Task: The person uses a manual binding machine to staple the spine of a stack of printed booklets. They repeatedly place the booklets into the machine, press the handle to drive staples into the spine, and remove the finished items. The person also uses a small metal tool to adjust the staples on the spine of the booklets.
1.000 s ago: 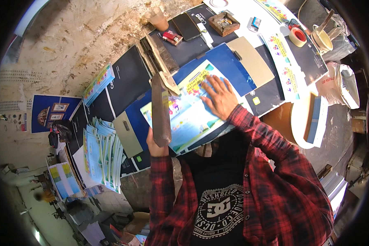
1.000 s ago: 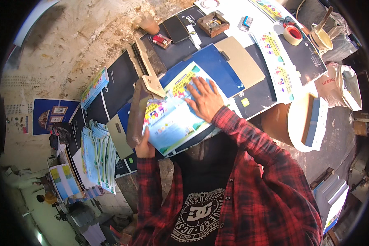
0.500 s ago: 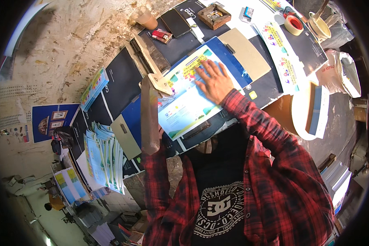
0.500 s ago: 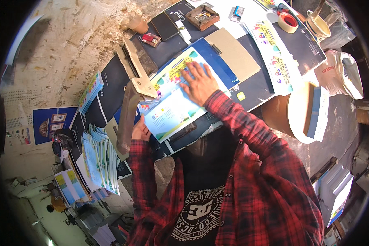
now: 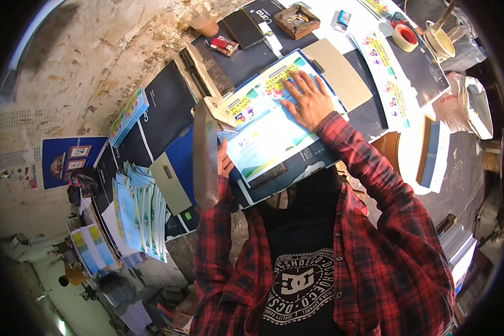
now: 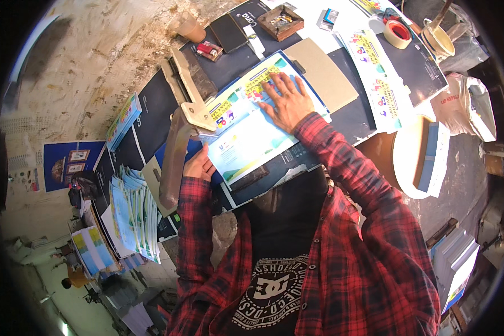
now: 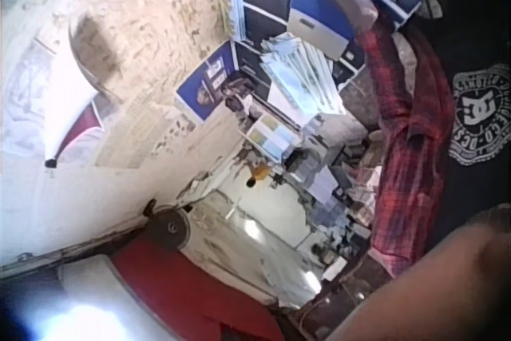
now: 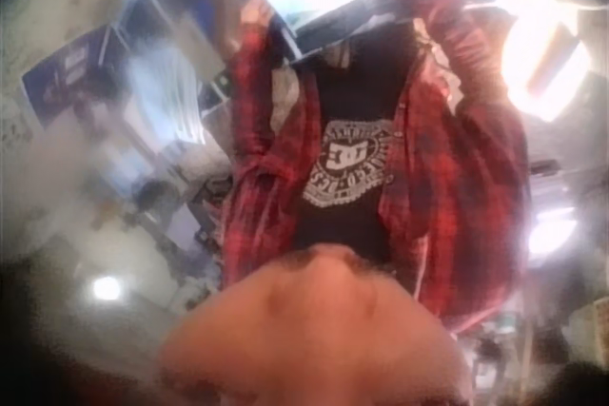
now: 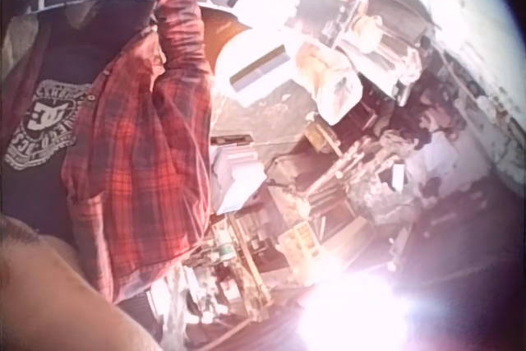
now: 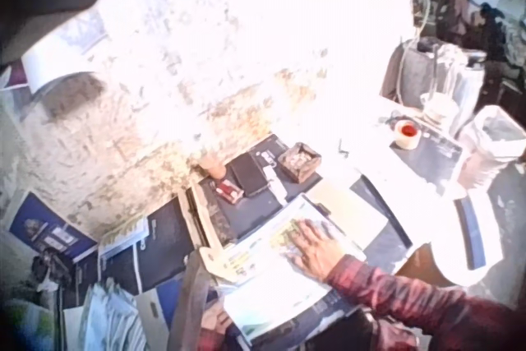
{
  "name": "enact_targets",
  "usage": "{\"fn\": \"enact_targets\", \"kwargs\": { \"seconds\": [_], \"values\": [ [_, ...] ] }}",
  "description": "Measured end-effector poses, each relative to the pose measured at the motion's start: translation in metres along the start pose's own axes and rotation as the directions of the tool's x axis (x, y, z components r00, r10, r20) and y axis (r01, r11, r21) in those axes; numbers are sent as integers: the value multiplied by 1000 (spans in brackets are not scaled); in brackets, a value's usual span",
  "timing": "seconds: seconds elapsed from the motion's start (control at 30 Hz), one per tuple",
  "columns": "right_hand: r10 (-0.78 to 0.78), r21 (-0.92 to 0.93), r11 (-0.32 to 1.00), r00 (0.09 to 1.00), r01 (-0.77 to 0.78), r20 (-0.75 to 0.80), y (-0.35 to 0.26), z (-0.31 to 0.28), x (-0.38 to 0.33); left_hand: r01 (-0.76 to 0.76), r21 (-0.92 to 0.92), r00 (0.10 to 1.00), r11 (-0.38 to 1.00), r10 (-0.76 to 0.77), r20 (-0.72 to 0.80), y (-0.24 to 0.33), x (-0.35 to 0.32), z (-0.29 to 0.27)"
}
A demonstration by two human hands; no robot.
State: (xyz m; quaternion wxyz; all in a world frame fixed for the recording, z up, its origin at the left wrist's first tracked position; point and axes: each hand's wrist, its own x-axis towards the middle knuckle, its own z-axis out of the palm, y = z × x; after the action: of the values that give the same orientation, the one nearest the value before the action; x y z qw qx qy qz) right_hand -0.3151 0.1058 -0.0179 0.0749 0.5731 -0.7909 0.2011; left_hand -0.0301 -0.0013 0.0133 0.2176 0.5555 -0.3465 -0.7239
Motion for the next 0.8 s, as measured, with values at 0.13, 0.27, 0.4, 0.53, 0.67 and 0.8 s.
{"fn": "enact_targets", "kwargs": {
  "seconds": [0.13,0.27,0.4,0.53,0.67,0.8],
  "values": [
    [0,2,1000,1000,0,11,11,-6,0,-12,17,1000,1000,12,3,1,4,12],
    [30,-2,1000,1000,-30,-3,-5,4,2,-104,11,994,995,103,44,-9,6,10],
    [-33,77,997,999,31,23,-71,12,1,-34,-125,993,992,47,105,-47,63,-39],
    [-17,55,998,997,13,79,-96,23,-1,24,-13,994,1000,-22,107,-45,72,-39],
    [-21,26,1000,994,18,111,-93,22,-1,-476,425,855,770,518,22,-30,18,-15],
    [-29,-3,1000,994,29,103,-94,24,-2,-520,854,514,4,800,309,-56,-9,2]
  ]
}}
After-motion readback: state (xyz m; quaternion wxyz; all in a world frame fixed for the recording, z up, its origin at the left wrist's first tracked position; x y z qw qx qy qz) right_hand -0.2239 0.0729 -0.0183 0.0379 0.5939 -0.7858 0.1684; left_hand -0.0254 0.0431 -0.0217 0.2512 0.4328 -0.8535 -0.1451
